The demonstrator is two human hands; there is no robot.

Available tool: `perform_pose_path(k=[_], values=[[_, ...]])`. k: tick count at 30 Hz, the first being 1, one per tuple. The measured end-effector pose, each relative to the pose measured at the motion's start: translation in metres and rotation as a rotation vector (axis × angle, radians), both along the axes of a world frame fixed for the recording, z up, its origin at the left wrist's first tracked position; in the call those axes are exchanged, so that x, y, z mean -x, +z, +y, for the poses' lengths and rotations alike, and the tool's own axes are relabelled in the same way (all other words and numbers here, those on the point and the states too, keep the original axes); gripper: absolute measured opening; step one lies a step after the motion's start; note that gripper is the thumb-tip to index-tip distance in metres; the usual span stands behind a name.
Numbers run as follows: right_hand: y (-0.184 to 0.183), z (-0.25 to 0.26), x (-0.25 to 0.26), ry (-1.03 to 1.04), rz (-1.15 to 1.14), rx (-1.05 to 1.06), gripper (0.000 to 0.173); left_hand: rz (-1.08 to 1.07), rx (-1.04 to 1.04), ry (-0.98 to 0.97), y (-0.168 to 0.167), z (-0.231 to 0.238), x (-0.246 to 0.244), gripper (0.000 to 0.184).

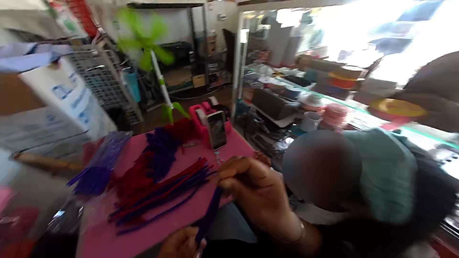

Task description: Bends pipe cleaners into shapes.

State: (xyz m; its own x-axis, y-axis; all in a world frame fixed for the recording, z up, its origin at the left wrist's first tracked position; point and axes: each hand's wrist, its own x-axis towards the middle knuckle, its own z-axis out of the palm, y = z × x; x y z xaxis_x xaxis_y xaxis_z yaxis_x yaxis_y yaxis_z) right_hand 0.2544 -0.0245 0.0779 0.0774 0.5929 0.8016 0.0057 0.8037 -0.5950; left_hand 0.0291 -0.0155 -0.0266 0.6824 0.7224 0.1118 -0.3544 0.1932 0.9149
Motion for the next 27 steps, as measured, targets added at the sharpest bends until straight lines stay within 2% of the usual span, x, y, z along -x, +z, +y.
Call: perform_pose_path(k=[5,8,9,12,13,15,17,19,22,27], values=[[0.001,0.013,-0.001,-0.060,-0.039,0.034,0.009,-0.072,0.006,0.171,0.003,0.001,-0.006,0.016],[-0.008,0.027,0.004,-0.021,0.044,0.090,0.010,-0.085,0.042,0.315,0.001,0.001,-0.010,0.011],[-0.015,0.032,0.007,0.010,0.074,0.136,0.015,-0.083,0.055,0.372,0.000,0.001,-0.011,0.009],[-0.047,0.037,0.018,0.161,0.040,0.328,0.045,-0.067,0.078,0.526,-0.005,0.002,-0.011,0.009],[-0.060,0.035,0.026,0.199,0.010,0.380,0.044,-0.064,0.070,0.564,-0.007,0.003,-0.011,0.011],[-0.085,0.028,0.040,0.259,-0.039,0.466,0.030,-0.057,0.010,0.608,-0.013,0.004,-0.011,0.013],[-0.103,0.024,0.050,0.327,-0.010,0.492,0.016,-0.039,-0.064,0.641,-0.018,0.004,-0.013,0.012],[-0.112,0.022,0.058,0.341,0.058,0.490,0.011,-0.025,-0.123,0.690,-0.022,0.003,-0.016,0.013],[-0.121,0.023,0.068,0.226,0.083,0.417,0.012,-0.025,-0.107,0.775,-0.024,0.002,-0.022,0.017],[-0.133,0.023,0.076,-0.099,-0.046,0.201,0.005,0.026,0.111,0.794,-0.018,0.001,-0.031,0.026]])
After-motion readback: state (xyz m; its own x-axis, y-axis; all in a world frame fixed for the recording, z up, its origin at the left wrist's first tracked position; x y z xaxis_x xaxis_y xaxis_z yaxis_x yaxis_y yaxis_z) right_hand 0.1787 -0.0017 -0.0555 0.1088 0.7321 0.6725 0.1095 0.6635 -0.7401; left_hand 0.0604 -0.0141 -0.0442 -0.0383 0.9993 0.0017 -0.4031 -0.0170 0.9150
